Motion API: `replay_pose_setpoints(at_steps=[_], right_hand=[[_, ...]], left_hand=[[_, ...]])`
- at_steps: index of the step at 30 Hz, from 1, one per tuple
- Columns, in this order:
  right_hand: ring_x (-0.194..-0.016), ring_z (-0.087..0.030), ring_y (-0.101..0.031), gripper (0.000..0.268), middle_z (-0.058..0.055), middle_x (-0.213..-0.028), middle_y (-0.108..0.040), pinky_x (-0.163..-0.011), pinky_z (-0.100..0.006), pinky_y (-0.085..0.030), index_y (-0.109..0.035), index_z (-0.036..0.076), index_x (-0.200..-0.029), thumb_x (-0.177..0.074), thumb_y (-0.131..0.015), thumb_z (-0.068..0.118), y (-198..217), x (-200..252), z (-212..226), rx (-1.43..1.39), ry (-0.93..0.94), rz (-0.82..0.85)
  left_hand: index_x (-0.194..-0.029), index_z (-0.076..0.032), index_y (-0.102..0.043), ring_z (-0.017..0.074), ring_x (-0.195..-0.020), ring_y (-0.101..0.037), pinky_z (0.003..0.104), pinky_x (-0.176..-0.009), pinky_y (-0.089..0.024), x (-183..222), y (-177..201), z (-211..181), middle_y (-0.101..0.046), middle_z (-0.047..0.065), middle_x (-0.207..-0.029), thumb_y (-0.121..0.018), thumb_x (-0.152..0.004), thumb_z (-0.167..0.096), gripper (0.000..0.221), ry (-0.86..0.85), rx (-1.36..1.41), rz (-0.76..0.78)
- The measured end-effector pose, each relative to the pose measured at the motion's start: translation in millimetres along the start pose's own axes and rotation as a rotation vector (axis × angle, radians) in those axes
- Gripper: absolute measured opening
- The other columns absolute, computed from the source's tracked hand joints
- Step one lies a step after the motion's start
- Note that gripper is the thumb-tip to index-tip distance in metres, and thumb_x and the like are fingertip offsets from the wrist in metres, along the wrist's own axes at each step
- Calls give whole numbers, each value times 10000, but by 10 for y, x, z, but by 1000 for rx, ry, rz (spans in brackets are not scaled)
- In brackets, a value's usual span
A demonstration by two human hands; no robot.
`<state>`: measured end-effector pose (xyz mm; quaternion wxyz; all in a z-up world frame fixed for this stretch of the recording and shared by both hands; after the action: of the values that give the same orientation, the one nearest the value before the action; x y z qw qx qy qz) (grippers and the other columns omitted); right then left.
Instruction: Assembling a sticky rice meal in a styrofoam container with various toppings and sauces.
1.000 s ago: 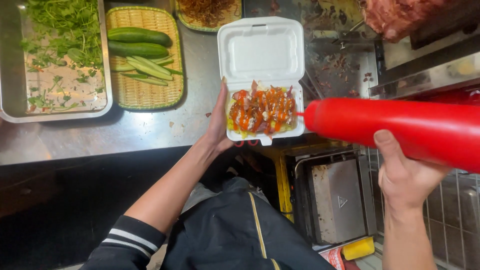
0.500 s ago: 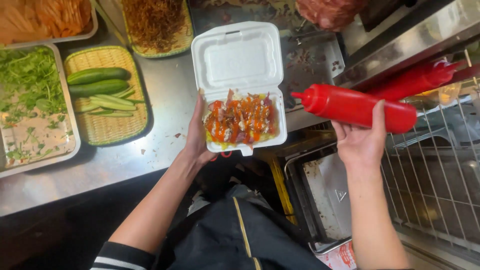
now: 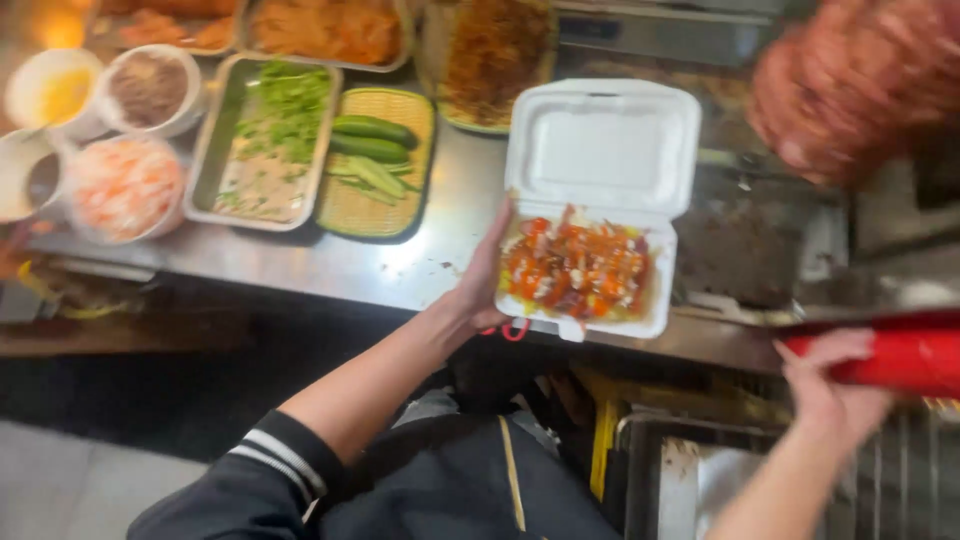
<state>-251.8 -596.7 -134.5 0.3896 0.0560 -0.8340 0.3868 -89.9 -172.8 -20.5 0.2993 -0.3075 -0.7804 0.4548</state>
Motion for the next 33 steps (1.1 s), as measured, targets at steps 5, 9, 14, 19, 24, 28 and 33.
replay_pose_setpoints(at_steps=[5, 9, 14, 19, 24, 28, 33], right_hand=[[-702, -486, -730, 993, -419, -1241, -475, -487, -518, -659, 232, -161, -1533, -907, -528, -29, -155, 62, -220, 22, 369, -156], [-683, -355, -630, 698, -245, -1124, -471, -525, -421, -572, 12, -15, -1459, -980, -461, 169, 121, -70, -737, 585, 232, -183], [-621, -10, -288, 468, 258, -770, -404, -633, -173, -275, -599, 490, -1242, -1193, -202, 733, 603, -135, -1275, 1895, -59, 14], [-664, -135, -573, 447, -58, -990, -718, -659, -318, -477, -647, 166, -1425, -1231, -481, 533, 1241, -739, -3297, 1946, -488, 673], [-735, -218, -589, 335, -165, -867, -616, -613, -269, -392, -593, -63, -1329, -1127, -493, 185, 2820, 1320, -6462, 2241, -421, 1085], [-827, -210, -680, 283, -95, -967, -717, -778, -337, -568, -707, 68, -1240, -1089, -608, 285, 3943, 2286, -8213, 2330, -419, 1859], [-949, -216, -744, 174, -6, -983, -763, -885, -370, -559, -773, 230, -1189, -1074, -726, 352, 5344, 2375, -10095, 1987, -380, 2523]], left_hand=[[-1567, -153, -323, 483, -1464, -327, 699, -1145, -300, 310, 34, -252, -303, 254, -1619, -410, -837, -768, 959, -40, -26, -124], [-1592, -157, -289, 464, -1478, -298, 684, -1152, -301, 762, 292, -481, -244, 224, -1663, -412, -888, -755, 932, -222, 52, -98], [-1576, -106, -368, 368, -1474, -358, 588, -1218, -278, 1636, 427, -862, -351, 175, -1628, -437, -941, -677, 856, -429, 271, -145], [-1553, -86, -405, 352, -1445, -409, 556, -1198, -328, 2996, 757, -1257, -408, 178, -1593, -434, -946, -678, 849, -636, 182, -181], [-1530, -106, -444, 337, -1376, -498, 542, -1132, -417, 4522, 1261, -1510, -498, 172, -1528, -404, -875, -730, 906, -755, 157, -422], [-1462, -58, -522, 386, -1317, -550, 577, -1081, -460, 5514, 1581, -1646, -565, 215, -1444, -482, -882, -718, 880, -958, 317, -551], [-1376, -54, -616, 385, -1232, -624, 565, -1030, -511, 6441, 1623, -1815, -647, 213, -1357, -527, -857, -729, 857, -1122, 501, -737]])
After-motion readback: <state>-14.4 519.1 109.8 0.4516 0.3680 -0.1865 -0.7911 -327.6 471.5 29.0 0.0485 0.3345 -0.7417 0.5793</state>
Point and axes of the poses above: each hand's wrist, its own x-axis away from the middle knuckle, its own y-axis out of the back of the hand, z = x × y, the point moved 2 cm from there along -x, towards the middle knuckle
